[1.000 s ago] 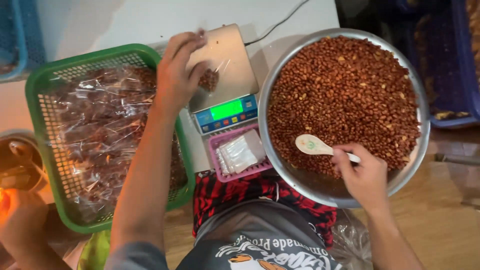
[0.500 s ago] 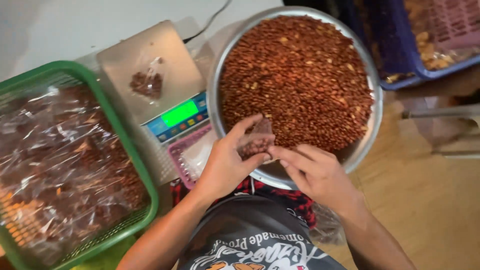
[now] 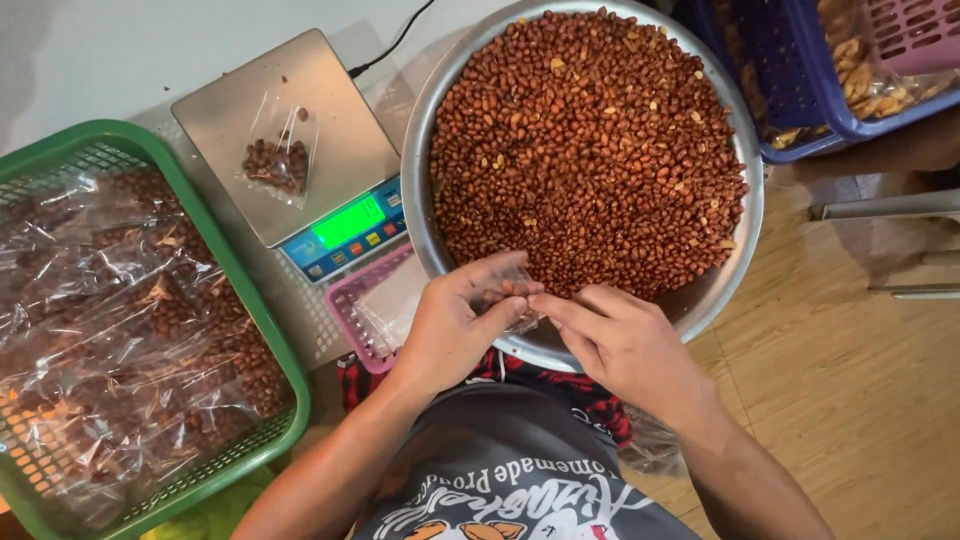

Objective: The person scoops roasted peanuts from a large metal bowl using a spoon and places them into small plastic bags, then places the filled bags onto a digital scale to weigh them.

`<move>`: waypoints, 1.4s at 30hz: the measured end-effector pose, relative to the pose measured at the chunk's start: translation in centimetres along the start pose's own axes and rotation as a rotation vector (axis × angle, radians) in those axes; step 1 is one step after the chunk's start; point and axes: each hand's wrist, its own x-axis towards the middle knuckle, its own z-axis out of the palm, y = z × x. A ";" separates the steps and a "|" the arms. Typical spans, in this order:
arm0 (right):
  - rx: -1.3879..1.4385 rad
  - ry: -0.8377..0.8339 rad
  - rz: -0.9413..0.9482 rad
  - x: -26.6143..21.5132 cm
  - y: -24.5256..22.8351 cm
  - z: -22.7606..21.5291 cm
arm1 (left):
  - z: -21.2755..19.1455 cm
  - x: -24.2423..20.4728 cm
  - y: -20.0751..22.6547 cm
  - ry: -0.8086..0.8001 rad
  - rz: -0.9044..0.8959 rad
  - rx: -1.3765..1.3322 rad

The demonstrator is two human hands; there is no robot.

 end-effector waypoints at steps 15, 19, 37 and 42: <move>-0.040 -0.005 0.051 0.0 0.0 0.6 | 0.3 0.2 -0.5 0.069 -0.129 0.018; -0.039 0.017 0.059 0.1 0.0 0.9 | 0.8 0.1 1.0 0.072 -0.154 -0.009; 0.009 0.057 0.095 -2.3 1.9 2.4 | -26.0 14.2 -2.9 0.322 0.216 1.061; 0.040 0.103 0.179 -2.2 3.2 3.0 | -24.9 11.0 -2.0 0.408 0.677 0.715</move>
